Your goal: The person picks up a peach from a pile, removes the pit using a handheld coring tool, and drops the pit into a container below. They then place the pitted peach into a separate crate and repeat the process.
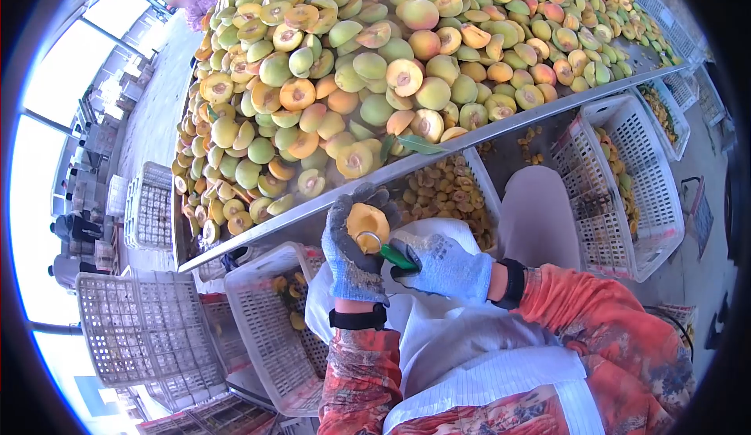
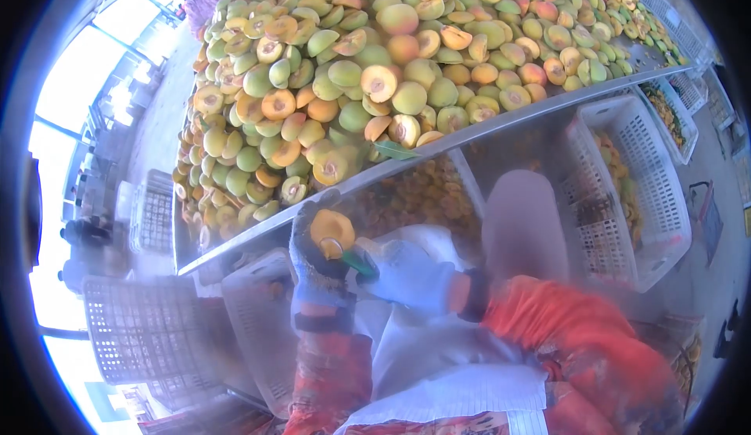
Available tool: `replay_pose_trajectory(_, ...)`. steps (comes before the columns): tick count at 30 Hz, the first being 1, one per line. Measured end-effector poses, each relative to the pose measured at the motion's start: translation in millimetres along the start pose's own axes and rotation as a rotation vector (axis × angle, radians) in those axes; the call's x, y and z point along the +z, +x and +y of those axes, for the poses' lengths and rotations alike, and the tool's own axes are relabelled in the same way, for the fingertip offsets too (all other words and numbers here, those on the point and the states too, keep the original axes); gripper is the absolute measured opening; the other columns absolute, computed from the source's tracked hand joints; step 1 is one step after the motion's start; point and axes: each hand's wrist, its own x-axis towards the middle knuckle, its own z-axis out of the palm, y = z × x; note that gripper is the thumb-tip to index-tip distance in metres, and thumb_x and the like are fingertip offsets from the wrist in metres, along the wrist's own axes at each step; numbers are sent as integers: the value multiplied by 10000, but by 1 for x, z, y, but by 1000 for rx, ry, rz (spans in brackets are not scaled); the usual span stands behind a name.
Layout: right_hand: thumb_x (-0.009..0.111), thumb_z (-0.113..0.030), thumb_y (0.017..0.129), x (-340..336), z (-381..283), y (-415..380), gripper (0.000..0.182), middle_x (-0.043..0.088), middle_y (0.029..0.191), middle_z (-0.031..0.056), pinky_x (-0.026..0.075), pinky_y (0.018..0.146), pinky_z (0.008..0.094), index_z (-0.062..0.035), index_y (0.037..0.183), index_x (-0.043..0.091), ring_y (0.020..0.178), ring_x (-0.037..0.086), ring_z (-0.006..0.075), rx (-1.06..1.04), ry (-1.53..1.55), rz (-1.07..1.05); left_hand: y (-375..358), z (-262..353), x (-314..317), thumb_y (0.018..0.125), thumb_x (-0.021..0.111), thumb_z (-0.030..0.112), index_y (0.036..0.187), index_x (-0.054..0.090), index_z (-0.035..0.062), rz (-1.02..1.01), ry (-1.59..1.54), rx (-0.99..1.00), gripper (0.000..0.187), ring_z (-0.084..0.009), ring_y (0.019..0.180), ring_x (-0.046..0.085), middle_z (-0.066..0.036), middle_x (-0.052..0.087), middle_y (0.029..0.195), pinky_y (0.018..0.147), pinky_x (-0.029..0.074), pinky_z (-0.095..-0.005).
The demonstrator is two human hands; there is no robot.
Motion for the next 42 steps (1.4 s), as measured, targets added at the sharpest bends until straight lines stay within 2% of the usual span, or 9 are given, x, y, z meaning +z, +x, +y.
replay_pose_trajectory(6,637,-265,757,-18,46,-8,338,605,860,143,474,621,405,-78,1016,525,704,599,338,61,-126,105,-4,59,-146,803,589,65,1069,556,-31,134,1048,686,285,-244,861,600,-162,609,987,740,498,-357)
replay_pose_trajectory(8,639,-271,755,-23,53,-10,357,607,862,142,476,617,405,-77,1030,522,714,602,338,133,-156,92,7,78,-158,771,619,7,1085,556,-18,482,1307,633,321,-192,885,586,-136,618,981,746,490,-305)
replay_pose_trajectory(10,642,-277,753,-27,53,-8,375,608,864,142,477,613,405,-76,1045,518,725,604,338,201,-194,62,21,74,-113,778,621,32,1110,550,4,415,939,617,340,-165,905,576,-100,631,961,755,479,-276)
replay_pose_trajectory(18,618,-200,775,-49,47,-10,366,616,926,120,486,645,361,-48,1096,530,754,610,303,-35,24,445,107,-14,21,781,587,380,1272,437,134,323,1931,372,570,-348,1061,516,-191,541,1134,884,400,-413)
replay_pose_trajectory(22,622,-195,779,-48,44,-17,378,622,922,112,491,655,356,-29,1106,530,770,612,302,48,-25,398,104,-16,14,761,622,97,1236,441,29,30,1111,1017,513,-266,940,561,-135,508,1096,782,479,-364)
replay_pose_trajectory(26,621,-202,786,-38,27,-9,365,627,907,111,491,644,360,-39,1100,529,777,614,302,-41,57,363,48,30,-12,813,573,242,1174,489,62,-150,-274,109,411,-223,854,595,-91,581,1009,656,517,-364)
replay_pose_trajectory(29,637,-216,777,-44,-6,8,376,625,896,138,494,633,363,-35,1088,528,762,613,319,-99,43,251,10,23,-4,864,486,314,1186,475,49,-91,-261,109,417,-279,879,584,-126,566,1063,687,514,-369)
replay_pose_trajectory(30,655,-230,765,-45,-16,11,402,622,896,159,496,633,362,-29,1088,525,754,611,331,-96,9,160,2,14,-11,864,487,325,1195,465,29,-196,422,398,445,-284,923,576,-135,544,1110,730,511,-384)
replay_pose_trajectory(42,599,-311,812,-21,-30,-4,307,596,684,150,465,518,358,-50,968,562,589,584,306,-107,-169,38,-49,12,0,879,496,255,1098,523,-38,-172,122,366,366,-264,867,610,-148,579,1054,774,500,-354)
